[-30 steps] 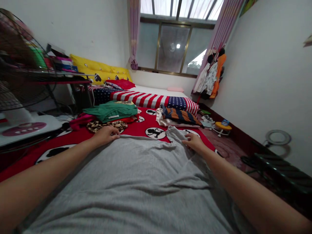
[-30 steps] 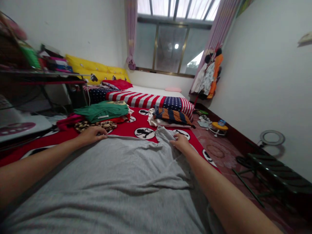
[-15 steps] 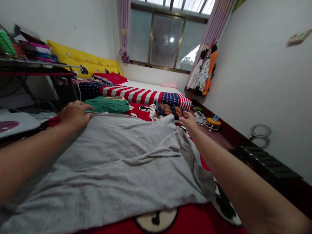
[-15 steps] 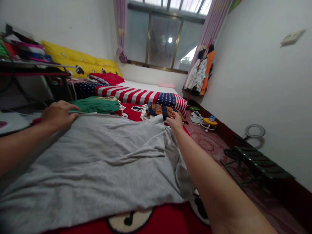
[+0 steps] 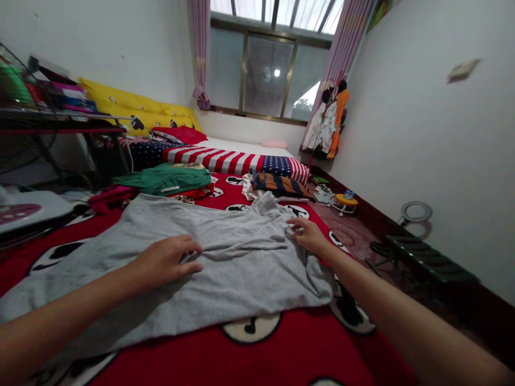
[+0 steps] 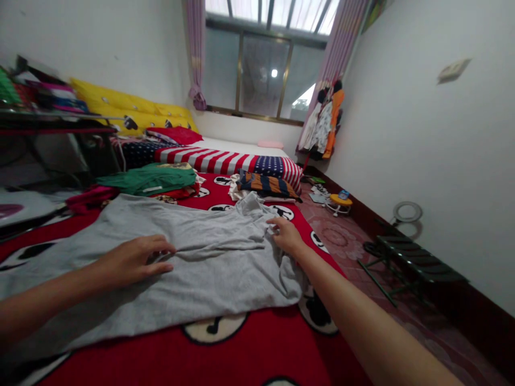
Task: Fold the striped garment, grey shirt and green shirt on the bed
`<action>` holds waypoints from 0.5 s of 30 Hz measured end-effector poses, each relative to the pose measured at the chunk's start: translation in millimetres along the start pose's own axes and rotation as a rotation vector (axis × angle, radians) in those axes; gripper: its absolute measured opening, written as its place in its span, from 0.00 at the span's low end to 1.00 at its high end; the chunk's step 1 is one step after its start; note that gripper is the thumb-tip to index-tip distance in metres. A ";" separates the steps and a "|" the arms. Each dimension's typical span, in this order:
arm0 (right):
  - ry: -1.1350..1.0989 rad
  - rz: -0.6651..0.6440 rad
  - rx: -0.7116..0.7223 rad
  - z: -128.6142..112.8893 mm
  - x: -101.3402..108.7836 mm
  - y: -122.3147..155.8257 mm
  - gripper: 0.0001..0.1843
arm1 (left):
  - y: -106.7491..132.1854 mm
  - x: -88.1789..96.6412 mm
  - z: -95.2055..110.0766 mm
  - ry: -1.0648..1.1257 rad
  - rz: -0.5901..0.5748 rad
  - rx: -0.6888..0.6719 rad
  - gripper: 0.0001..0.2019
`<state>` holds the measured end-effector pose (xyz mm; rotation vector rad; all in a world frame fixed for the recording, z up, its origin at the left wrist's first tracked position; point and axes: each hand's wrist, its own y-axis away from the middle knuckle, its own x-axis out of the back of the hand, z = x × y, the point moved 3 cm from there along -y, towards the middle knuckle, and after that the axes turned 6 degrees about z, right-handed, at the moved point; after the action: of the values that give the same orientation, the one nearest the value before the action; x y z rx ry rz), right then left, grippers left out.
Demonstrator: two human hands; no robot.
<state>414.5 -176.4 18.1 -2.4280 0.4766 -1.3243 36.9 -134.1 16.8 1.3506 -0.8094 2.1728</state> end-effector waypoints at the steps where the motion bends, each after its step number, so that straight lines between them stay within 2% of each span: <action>1: 0.004 -0.010 0.039 -7.3 -6.7 0.7 0.30 | 2.5 -0.2 1.2 -0.015 0.007 -0.002 0.16; 4: 0.002 -0.011 0.135 -27.6 -22.4 -0.2 0.29 | 7.2 1.1 2.3 -0.028 0.023 0.001 0.13; 7: -0.035 0.043 0.176 -41.8 -19.8 -3.7 0.20 | 12.4 1.5 5.5 0.014 0.044 -0.022 0.13; 9: -0.078 0.105 0.180 -49.1 -4.6 -4.2 0.19 | 16.8 0.5 8.5 0.046 0.071 -0.037 0.17; 12: -0.175 0.202 0.166 -60.9 32.6 4.2 0.18 | 23.4 -1.8 13.0 0.054 0.091 -0.045 0.25; 15: -0.317 0.265 0.101 -71.4 71.8 26.7 0.11 | 30.4 0.0 16.9 0.019 0.079 -0.046 0.24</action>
<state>387.0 -241.0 95.9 -2.3351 0.6029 -0.8182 28.1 -167.7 15.4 1.2935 -0.9147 2.2097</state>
